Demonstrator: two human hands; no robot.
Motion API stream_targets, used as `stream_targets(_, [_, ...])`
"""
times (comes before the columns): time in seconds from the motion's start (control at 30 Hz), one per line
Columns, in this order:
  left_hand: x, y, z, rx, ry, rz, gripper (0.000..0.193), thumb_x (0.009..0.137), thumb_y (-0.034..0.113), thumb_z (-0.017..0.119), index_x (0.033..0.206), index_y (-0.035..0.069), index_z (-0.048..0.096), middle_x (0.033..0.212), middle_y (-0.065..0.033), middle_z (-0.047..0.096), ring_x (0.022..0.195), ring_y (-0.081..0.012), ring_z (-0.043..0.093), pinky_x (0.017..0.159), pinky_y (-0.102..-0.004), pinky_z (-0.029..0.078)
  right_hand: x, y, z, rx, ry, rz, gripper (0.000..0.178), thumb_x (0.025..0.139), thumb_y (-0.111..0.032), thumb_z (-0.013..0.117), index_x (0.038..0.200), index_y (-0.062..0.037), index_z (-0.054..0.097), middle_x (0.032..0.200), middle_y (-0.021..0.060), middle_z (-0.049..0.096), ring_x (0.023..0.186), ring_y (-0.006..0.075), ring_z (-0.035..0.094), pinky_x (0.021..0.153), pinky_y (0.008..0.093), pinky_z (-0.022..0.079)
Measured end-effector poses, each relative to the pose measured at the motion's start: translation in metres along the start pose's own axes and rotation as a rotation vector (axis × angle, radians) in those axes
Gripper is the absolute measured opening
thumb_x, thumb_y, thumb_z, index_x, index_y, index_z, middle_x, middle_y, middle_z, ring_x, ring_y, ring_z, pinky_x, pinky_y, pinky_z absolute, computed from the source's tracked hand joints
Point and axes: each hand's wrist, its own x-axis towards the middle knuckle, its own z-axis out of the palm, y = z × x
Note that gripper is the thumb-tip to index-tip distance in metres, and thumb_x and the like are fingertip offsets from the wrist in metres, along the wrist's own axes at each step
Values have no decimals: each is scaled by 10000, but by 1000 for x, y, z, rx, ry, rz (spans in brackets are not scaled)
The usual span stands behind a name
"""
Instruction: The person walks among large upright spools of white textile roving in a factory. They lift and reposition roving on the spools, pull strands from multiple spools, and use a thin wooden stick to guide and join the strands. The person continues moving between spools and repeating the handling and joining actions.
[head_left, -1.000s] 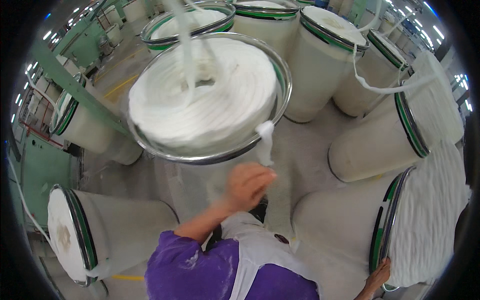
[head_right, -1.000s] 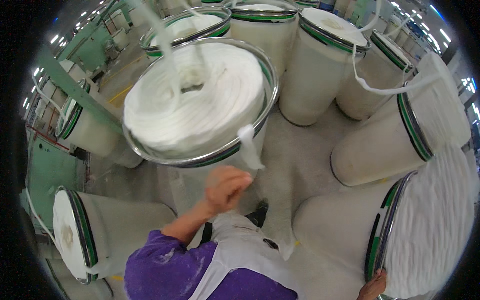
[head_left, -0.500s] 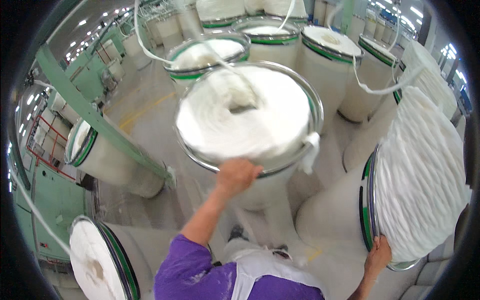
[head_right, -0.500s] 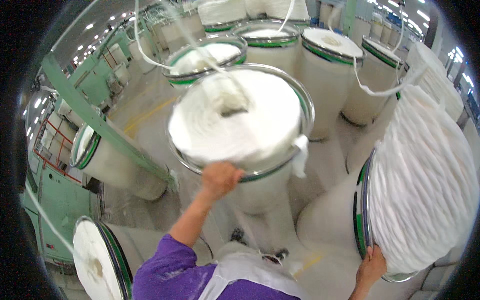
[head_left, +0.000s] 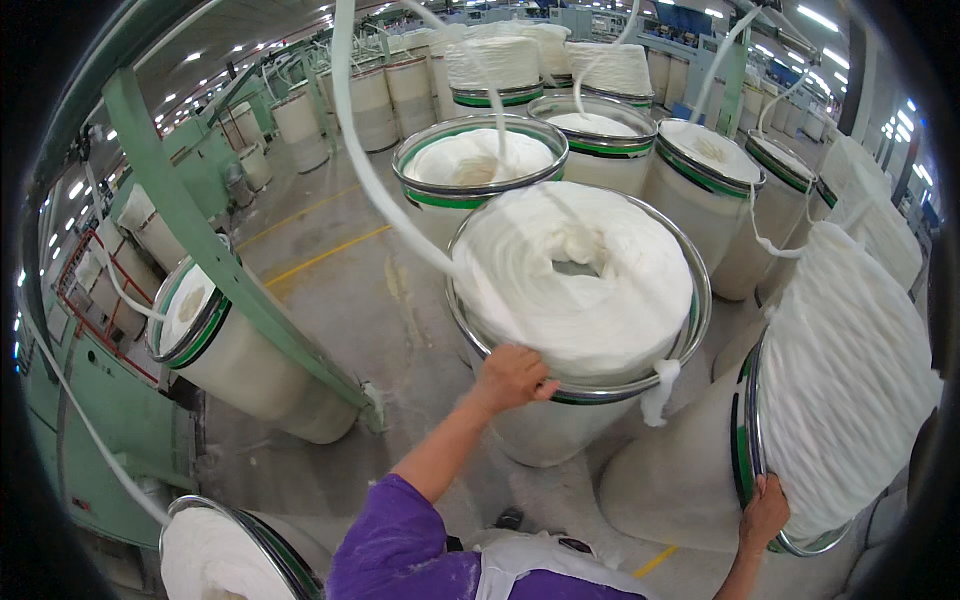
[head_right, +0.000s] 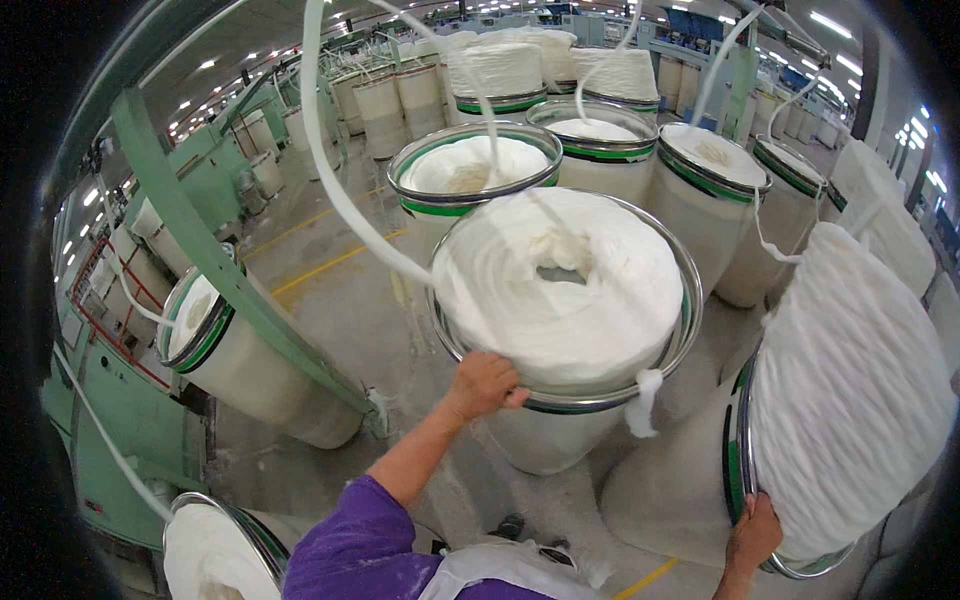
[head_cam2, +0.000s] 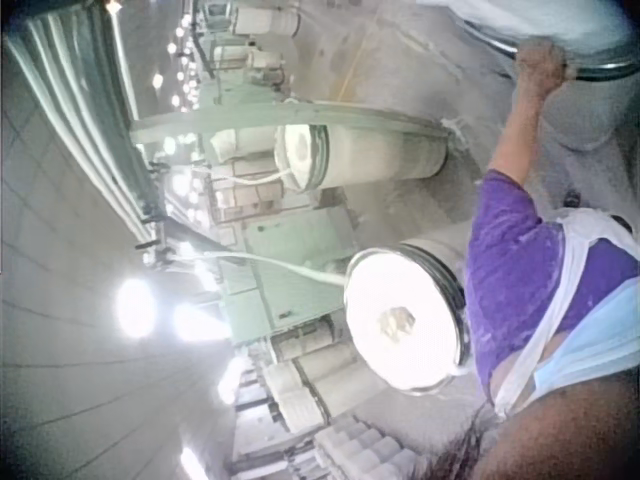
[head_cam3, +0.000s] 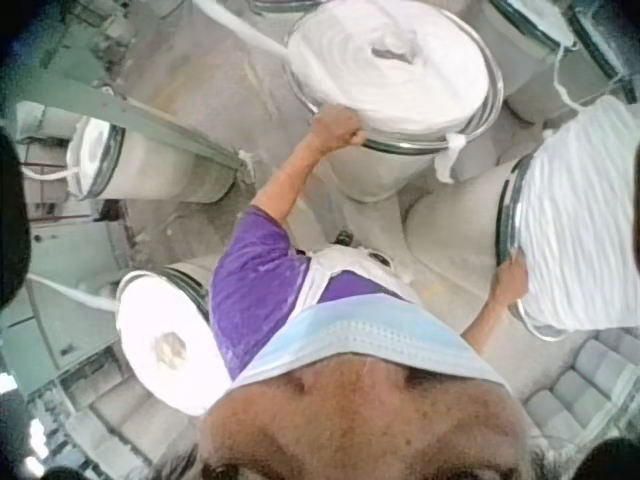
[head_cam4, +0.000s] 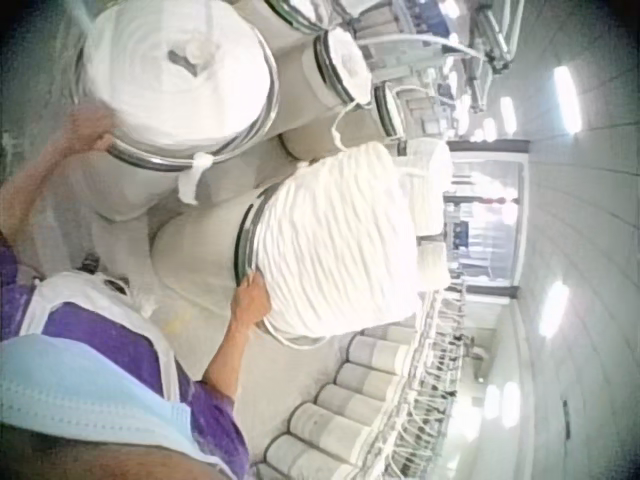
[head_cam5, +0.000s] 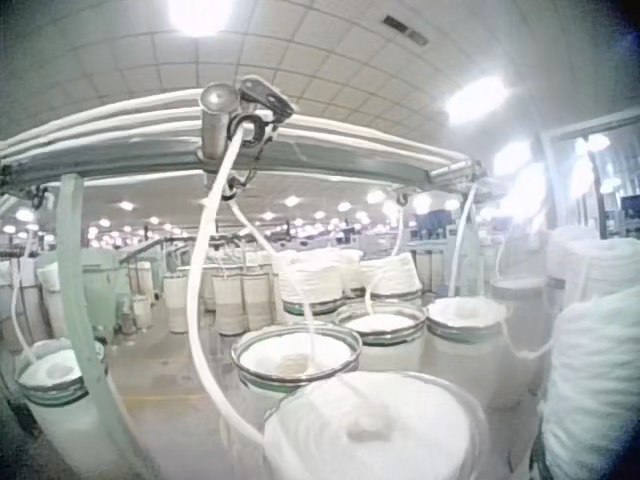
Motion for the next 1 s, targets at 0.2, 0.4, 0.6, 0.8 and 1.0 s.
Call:
stream_targets(0.2, [-9,-24,-10,-19,21,-279,215,711,133,668,600,96,488,620,-76,477,637,-286,499,595,-399,387,-1,-11,-14,38,42,-52,243,909,-287,549,830,-59,577,735,189,602,689,405,572,601,496,414])
stream_targets(0.4, [-22,-28,-2,-73,36,-262,147,774,54,578,659,50,488,659,-109,488,655,-311,478,640,-428,373,-7,-21,-29,100,-61,42,236,902,-300,557,894,-66,582,776,172,620,731,394,592,641,498,441])
stream_targets(0.6, [-31,-32,2,36,149,-183,219,879,85,467,672,20,495,682,-119,497,684,-312,472,629,-414,357,-17,-45,-135,472,70,-237,266,940,-275,521,1077,-74,628,918,115,661,834,325,617,781,424,475])
stream_targets(0.8, [-29,-25,0,88,226,-86,305,941,109,399,660,35,494,645,-103,469,631,-300,435,585,-410,322,47,-28,-250,125,382,-222,293,981,-240,432,1059,-54,646,813,90,646,714,280,599,677,382,457])
stream_targets(1.0, [-27,-32,-11,18,138,-79,331,929,140,406,628,64,519,648,-78,510,620,-275,456,572,-399,318,168,37,-281,-210,481,261,470,950,-453,420,1021,-47,646,861,185,666,818,395,623,725,455,472])
